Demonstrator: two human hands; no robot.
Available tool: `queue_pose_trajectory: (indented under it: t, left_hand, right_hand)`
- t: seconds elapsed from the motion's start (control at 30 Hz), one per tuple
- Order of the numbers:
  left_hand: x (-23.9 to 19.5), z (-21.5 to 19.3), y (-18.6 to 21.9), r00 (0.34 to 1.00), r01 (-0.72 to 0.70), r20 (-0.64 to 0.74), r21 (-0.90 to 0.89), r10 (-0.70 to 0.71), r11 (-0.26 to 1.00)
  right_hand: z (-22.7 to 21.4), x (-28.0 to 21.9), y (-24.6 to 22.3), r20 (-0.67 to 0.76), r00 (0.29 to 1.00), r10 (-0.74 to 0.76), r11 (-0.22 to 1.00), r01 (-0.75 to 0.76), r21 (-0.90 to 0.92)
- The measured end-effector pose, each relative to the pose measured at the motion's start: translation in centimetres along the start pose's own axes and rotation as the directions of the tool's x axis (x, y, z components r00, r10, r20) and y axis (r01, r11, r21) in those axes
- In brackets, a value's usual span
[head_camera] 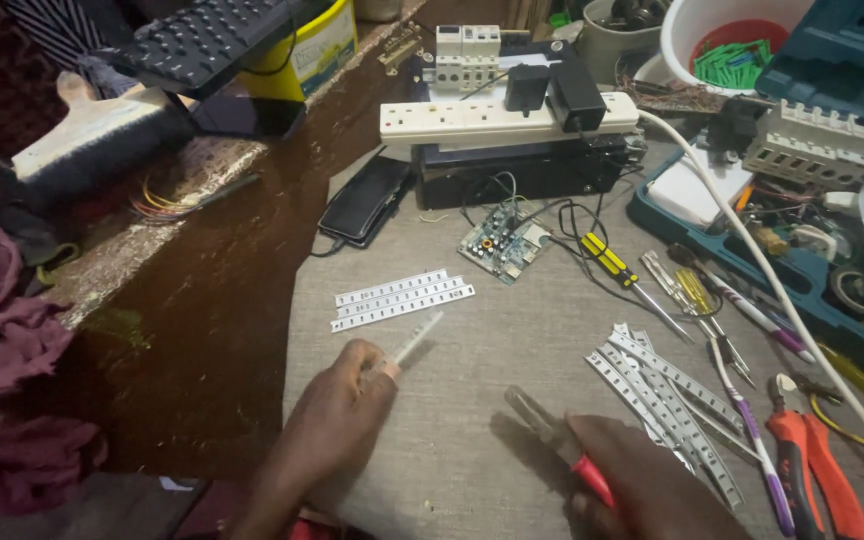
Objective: The person uses red-handled pliers to cut small white plastic strips with holes into shorter segments. The person repeatedly picks up a strip, cuts it, and places the pieces on the table.
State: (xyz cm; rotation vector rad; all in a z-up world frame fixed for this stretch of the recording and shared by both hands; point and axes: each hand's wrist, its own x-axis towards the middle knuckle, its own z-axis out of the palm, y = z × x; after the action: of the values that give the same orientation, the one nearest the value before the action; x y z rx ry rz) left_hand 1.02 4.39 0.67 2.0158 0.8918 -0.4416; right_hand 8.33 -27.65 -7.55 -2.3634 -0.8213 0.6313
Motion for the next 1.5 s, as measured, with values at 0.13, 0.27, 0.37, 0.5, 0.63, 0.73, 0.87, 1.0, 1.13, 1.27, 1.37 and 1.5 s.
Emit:
queue_pose_trajectory:
  t: [0.13, 0.27, 0.37, 0.5, 0.63, 0.73, 0.87, 1.0, 1.13, 1.27, 1.37, 1.5]
  left_hand:
    - [2.1, 0.6, -0.6, 0.972, -0.162, -0.12, 0.289, 0.203, 0.944]
    - [6.7, 3.1, -2.3, 0.816, -0.379, -0.263, 0.429, 0.515, 0.82]
    - [7.5, 4.3, -2.9, 0.644, -0.527, -0.32, 0.473, 0.695, 0.706]
    - [4.9, 4.1, -0.1, 0.84, -0.389, -0.224, 0.383, 0.493, 0.838]
    - [3.4, 3.7, 0.5, 0.92, -0.286, -0.198, 0.248, 0.337, 0.926]
    - [2.6, 3.2, 0.7, 0.919, -0.295, -0.214, 0.179, 0.33, 0.939]
    - [4.3, 3.4, -0.9, 0.882, -0.346, -0.235, 0.265, 0.409, 0.9]
    - [6.7, 3.6, -2.4, 0.814, -0.385, -0.279, 0.4, 0.51, 0.832]
    - [7.2, 3.1, -2.3, 0.676, -0.472, -0.274, 0.552, 0.684, 0.687]
    - [7.8, 3.0, -2.8, 0.644, -0.519, -0.268, 0.535, 0.716, 0.667]
    - [7.6, 3.0, -2.0, 0.776, -0.418, -0.26, 0.469, 0.574, 0.778]
    - [7.6, 3.0, -2.1, 0.747, -0.439, -0.248, 0.514, 0.617, 0.737]
  right_hand:
    - [4.0, 0.6, 5.1, -0.102, 0.977, -0.187, 0.951, 0.154, -0.267]
    - [5.2, 0.8, 5.9, -0.136, 0.974, -0.182, 0.933, 0.127, -0.336]
    - [5.1, 0.7, 4.1, -0.149, 0.981, -0.121, 0.929, 0.059, -0.366]
    - [4.8, 0.5, 3.1, -0.185, 0.962, -0.201, 0.905, 0.11, -0.41]
    - [4.9, 0.0, 3.3, -0.251, 0.937, -0.245, 0.921, 0.144, -0.362]
    - [5.5, 0.1, 4.1, -0.293, 0.925, -0.241, 0.929, 0.133, -0.346]
    - [5.5, 0.0, 4.0, -0.288, 0.93, -0.228, 0.927, 0.117, -0.355]
    - [5.2, -0.3, 3.1, -0.28, 0.935, -0.22, 0.934, 0.119, -0.338]
    - [4.9, -0.5, 2.5, -0.259, 0.956, -0.137, 0.954, 0.056, -0.296]
    - [4.8, -0.4, 2.8, -0.297, 0.923, -0.243, 0.938, 0.146, -0.313]
    - [5.2, -0.4, 3.5, -0.292, 0.927, -0.235, 0.936, 0.135, -0.325]
    - [5.4, -0.3, 3.8, -0.272, 0.942, -0.198, 0.942, 0.105, -0.32]
